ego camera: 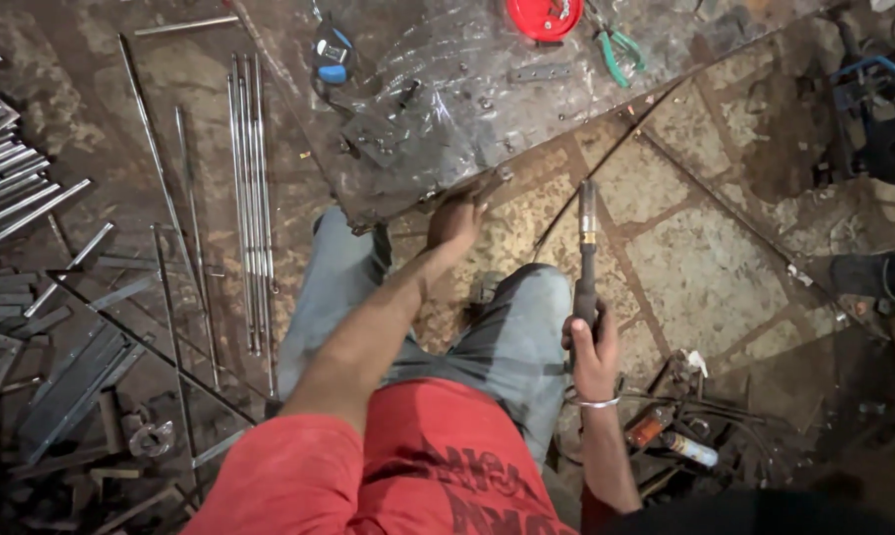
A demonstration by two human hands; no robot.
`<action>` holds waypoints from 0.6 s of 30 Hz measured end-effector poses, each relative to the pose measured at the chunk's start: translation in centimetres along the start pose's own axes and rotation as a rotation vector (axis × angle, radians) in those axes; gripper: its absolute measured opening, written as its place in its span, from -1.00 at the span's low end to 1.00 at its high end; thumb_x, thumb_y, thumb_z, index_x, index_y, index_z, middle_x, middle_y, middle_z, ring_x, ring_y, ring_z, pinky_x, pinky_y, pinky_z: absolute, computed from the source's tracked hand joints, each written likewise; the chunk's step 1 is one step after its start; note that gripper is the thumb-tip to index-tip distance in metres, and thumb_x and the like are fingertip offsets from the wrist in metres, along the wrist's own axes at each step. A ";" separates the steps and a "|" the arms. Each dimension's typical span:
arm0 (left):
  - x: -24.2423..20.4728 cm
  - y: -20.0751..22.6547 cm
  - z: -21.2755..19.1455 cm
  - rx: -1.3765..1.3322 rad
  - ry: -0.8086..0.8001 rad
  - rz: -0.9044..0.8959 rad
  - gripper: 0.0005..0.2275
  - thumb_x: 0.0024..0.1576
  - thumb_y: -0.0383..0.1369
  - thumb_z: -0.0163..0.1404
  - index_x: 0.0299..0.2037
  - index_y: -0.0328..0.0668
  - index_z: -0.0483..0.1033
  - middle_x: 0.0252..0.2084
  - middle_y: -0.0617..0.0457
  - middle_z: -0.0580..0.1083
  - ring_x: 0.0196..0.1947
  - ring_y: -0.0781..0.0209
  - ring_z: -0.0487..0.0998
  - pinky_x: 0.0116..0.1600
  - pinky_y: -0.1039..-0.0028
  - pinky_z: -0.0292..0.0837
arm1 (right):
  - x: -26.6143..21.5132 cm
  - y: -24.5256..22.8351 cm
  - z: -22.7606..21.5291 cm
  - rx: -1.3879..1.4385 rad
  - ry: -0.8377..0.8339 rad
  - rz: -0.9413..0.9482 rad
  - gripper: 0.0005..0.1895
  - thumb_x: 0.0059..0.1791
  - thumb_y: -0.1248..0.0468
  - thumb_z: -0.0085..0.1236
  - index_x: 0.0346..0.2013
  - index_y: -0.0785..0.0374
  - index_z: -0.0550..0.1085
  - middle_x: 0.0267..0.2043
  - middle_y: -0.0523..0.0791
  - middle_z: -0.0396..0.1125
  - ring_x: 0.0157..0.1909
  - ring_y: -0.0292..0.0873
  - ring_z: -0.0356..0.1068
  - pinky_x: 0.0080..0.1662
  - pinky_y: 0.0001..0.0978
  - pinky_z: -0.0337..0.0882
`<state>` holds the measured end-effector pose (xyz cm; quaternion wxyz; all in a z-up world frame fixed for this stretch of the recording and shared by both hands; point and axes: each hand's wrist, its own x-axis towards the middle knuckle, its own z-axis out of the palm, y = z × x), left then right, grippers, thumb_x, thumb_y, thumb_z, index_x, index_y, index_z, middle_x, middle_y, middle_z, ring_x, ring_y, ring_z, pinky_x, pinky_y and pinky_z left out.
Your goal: The person welds metal rods together using a welding torch on a workbench. They pick up the rods and align them by hand before joining the pieces with the welding arc.
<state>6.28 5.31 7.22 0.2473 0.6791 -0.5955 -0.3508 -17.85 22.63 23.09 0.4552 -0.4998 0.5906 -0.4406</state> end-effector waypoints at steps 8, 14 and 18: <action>0.5 -0.5 -1.5 0.047 0.282 0.195 -0.66 0.24 -0.19 -0.05 0.15 -0.13 0.47 0.02 -0.30 0.52 -0.02 -0.33 0.52 0.03 -0.04 0.39 | -0.6 0.1 -1.5 0.003 0.011 0.037 -0.47 0.10 0.17 0.03 0.28 0.40 0.22 -0.27 -0.14 0.31 -0.33 -0.33 0.28 -0.29 -0.49 0.33; 0.5 -2.4 0.5 0.088 0.242 0.149 -0.69 0.29 -0.17 -0.07 0.13 -0.12 0.48 -0.01 -0.25 0.53 -0.03 -0.30 0.54 0.04 0.00 0.43 | -1.8 -0.8 -3.2 0.039 0.034 0.068 -0.49 0.12 0.16 0.02 0.27 0.41 0.23 -0.21 -0.13 0.34 -0.29 -0.31 0.31 -0.22 -0.45 0.37; 1.1 -3.0 0.0 0.050 0.218 0.080 -0.68 0.29 -0.10 -0.10 0.12 -0.04 0.50 0.00 -0.19 0.54 -0.05 -0.27 0.55 0.00 0.02 0.45 | -1.3 -1.2 -2.9 0.016 0.007 0.043 -0.46 0.12 0.16 0.02 0.31 0.41 0.23 -0.21 -0.13 0.33 -0.28 -0.32 0.30 -0.23 -0.47 0.36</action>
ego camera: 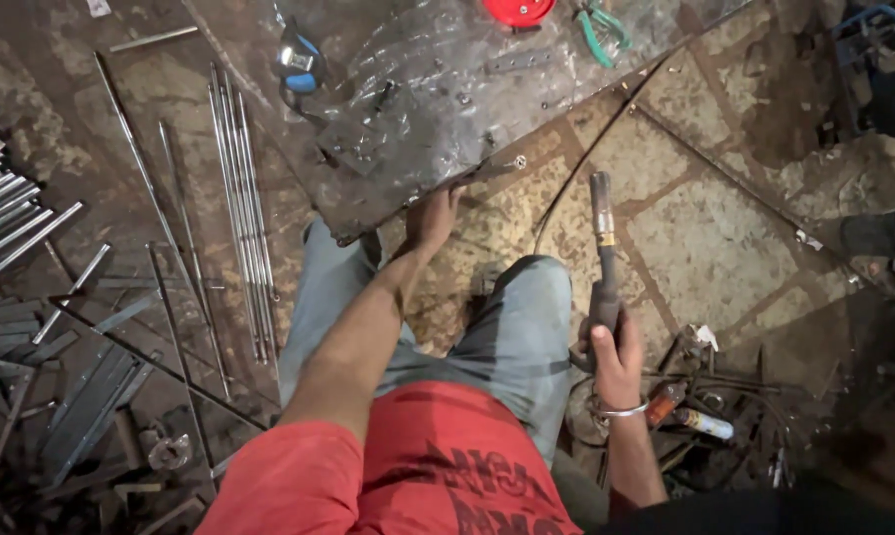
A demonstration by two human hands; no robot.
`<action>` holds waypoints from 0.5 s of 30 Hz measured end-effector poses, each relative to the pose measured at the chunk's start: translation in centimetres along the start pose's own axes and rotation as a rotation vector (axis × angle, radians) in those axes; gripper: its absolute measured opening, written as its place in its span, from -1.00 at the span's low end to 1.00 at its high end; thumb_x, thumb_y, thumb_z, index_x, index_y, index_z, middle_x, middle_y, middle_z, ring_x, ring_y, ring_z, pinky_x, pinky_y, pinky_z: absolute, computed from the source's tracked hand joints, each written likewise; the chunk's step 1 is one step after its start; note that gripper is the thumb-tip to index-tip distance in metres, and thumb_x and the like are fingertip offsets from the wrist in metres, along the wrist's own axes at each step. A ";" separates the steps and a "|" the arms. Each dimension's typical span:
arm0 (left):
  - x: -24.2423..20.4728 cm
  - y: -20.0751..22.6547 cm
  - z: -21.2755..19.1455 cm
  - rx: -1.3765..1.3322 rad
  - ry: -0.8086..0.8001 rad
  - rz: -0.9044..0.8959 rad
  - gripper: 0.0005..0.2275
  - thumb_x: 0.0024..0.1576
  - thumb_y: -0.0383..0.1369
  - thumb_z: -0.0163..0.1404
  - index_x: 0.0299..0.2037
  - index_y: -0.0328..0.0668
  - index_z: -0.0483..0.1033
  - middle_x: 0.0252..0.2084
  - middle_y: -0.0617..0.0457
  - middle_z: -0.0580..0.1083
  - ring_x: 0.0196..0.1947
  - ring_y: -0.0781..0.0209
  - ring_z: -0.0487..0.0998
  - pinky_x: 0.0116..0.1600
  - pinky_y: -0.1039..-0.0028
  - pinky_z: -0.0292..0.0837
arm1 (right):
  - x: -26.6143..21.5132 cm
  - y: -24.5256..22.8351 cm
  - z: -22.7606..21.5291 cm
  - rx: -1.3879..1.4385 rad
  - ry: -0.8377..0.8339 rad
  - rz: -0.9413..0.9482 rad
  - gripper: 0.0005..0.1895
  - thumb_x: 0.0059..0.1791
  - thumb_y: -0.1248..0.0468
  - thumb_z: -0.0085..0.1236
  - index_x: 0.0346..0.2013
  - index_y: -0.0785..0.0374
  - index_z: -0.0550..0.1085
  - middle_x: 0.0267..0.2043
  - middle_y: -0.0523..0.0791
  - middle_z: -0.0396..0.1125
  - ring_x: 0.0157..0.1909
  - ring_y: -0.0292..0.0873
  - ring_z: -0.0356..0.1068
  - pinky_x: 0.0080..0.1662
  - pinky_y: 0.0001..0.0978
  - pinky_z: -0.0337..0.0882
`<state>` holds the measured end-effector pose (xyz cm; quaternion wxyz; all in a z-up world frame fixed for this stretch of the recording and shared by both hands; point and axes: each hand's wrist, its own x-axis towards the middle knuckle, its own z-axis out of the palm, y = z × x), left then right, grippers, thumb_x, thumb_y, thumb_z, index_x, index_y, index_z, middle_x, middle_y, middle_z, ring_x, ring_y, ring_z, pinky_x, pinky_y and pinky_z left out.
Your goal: The person welds metal rods together using a welding torch on a workbench. They pick up the rods and align them by hand before joining the pieces with the welding arc.
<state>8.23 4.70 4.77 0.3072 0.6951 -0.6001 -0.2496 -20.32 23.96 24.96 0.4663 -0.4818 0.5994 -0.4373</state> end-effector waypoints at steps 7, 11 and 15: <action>0.5 1.3 -1.8 0.115 -0.259 -0.182 -0.62 0.33 0.02 -0.21 0.16 0.09 0.50 0.02 -0.12 0.54 -0.07 -0.23 0.56 -0.02 0.01 0.46 | 0.5 -3.6 1.4 -0.275 -0.047 0.042 -0.45 0.11 0.12 -0.02 0.30 0.42 0.28 -0.32 -0.15 0.33 -0.39 -0.32 0.32 -0.33 -0.46 0.38; 0.5 0.9 -2.9 0.136 -0.074 0.048 -0.62 0.27 0.01 -0.13 0.16 0.08 0.51 0.10 -0.15 0.50 0.03 -0.23 0.51 0.10 0.02 0.39 | 1.2 -7.2 1.3 -0.528 -0.016 0.101 -0.47 0.11 0.07 -0.05 0.22 0.41 0.35 -0.54 -0.16 0.33 -0.55 -0.29 0.31 -0.48 -0.38 0.31; 1.2 -0.8 -2.8 0.103 0.062 0.267 -0.63 0.27 -0.02 -0.02 0.16 0.02 0.51 0.16 -0.19 0.46 0.13 -0.23 0.46 0.22 0.04 0.31 | 1.8 -12.5 -0.4 -0.716 -0.074 0.213 -0.57 0.12 0.04 -0.09 -0.02 0.39 0.42 -0.60 -0.16 0.35 -0.63 -0.21 0.35 -0.52 -0.33 0.30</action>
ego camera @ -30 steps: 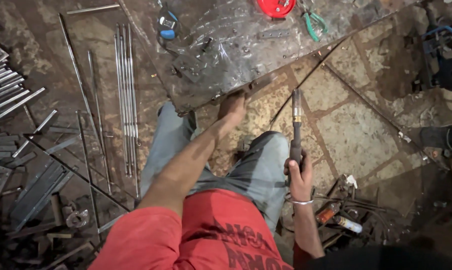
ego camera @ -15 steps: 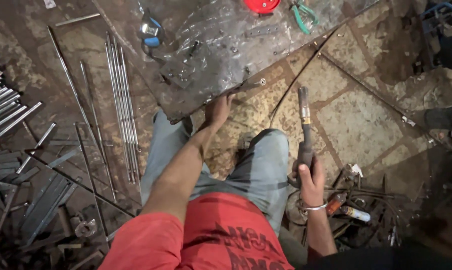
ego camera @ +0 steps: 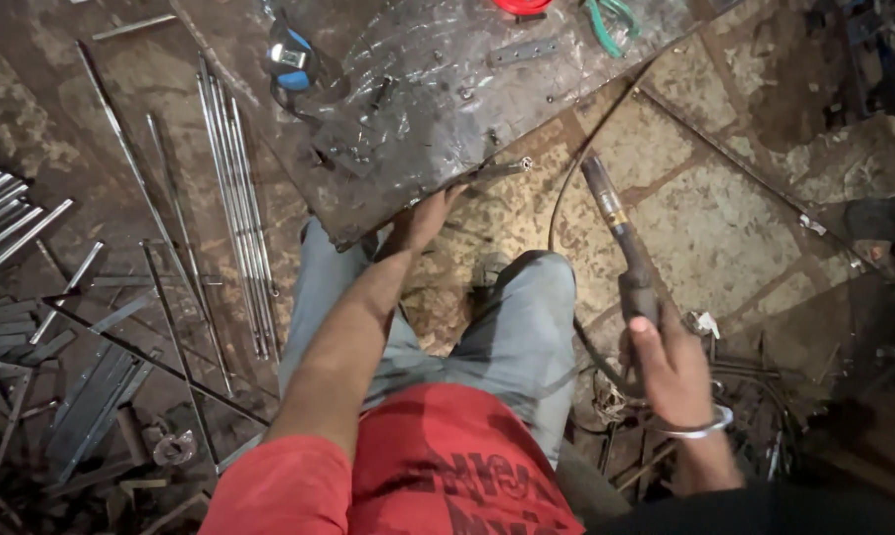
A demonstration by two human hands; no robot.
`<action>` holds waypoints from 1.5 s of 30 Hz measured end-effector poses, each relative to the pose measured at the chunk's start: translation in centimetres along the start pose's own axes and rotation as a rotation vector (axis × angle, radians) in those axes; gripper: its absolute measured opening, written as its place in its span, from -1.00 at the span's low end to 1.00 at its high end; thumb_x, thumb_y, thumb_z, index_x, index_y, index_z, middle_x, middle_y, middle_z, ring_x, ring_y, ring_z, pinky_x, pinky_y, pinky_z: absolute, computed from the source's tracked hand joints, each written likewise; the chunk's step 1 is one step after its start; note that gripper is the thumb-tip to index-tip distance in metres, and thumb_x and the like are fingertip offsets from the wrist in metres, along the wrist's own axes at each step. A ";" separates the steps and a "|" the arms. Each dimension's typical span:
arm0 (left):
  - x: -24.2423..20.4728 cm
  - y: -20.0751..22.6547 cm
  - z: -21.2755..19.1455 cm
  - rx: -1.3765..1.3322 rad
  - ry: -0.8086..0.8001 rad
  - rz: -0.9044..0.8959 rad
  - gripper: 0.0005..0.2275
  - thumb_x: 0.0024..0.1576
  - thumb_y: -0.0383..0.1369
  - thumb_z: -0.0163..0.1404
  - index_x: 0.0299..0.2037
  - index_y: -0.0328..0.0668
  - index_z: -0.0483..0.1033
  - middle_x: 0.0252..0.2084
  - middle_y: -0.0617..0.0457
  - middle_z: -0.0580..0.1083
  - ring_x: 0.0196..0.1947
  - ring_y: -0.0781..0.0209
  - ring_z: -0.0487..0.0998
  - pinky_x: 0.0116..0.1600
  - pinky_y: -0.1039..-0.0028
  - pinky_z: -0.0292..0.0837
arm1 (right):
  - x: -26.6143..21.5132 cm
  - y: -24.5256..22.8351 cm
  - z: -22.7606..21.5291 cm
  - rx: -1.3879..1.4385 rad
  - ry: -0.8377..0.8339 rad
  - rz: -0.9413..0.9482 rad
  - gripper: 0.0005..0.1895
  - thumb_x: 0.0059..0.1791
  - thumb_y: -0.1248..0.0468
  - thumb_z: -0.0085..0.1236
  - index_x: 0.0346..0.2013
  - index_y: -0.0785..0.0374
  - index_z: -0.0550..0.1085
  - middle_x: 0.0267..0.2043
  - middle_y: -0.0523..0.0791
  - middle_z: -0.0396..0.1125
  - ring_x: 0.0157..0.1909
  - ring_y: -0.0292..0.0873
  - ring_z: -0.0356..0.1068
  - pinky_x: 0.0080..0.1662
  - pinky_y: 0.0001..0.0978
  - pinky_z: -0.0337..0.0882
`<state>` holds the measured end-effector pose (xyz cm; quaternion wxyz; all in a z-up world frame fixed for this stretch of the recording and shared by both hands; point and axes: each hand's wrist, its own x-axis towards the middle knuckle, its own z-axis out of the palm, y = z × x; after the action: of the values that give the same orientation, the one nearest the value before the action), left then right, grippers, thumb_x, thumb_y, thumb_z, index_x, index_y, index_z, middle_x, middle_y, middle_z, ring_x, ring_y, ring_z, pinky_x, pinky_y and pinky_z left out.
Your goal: The person welds metal rods together using a welding torch on a workbench. They pick up the rods and align them by hand before joining the pieces with the welding arc.
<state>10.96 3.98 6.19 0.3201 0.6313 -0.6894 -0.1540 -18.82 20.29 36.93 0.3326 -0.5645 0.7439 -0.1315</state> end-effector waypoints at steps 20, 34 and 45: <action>-0.7 1.2 0.9 -0.067 -0.109 -0.167 -0.62 0.30 -0.12 0.00 0.21 -0.16 0.46 0.19 -0.25 0.45 0.18 -0.22 0.46 0.31 0.03 0.29 | 2.7 -5.0 -3.9 0.225 -0.207 0.216 -0.58 0.10 0.03 -0.06 -0.03 0.36 0.45 -0.43 -0.16 0.30 -0.45 -0.29 0.26 -0.38 -0.39 0.27; -1.1 0.6 1.5 -0.030 -0.127 -0.166 -0.58 0.27 -0.16 0.00 0.23 -0.29 0.43 0.20 -0.32 0.43 0.18 -0.25 0.45 0.30 0.00 0.26 | 3.1 -5.7 -4.6 -0.004 -0.240 0.107 -0.50 0.10 -0.07 -0.10 -0.30 0.36 0.47 -0.55 -0.10 0.32 -0.49 -0.21 0.27 -0.42 -0.30 0.24; -0.9 0.5 3.0 0.040 -0.087 -0.084 -0.59 0.25 -0.18 -0.01 0.21 -0.28 0.43 0.16 -0.28 0.44 0.16 -0.22 0.47 0.27 0.02 0.30 | 3.1 -6.7 -4.3 0.129 -0.284 0.086 -0.58 0.09 0.00 -0.11 -0.05 0.28 0.47 -0.47 -0.16 0.30 -0.45 -0.29 0.26 -0.40 -0.39 0.27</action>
<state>8.65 4.35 4.10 0.2705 0.6586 -0.6786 -0.1806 -17.01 14.44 42.87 0.4753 -0.5226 0.7028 -0.0835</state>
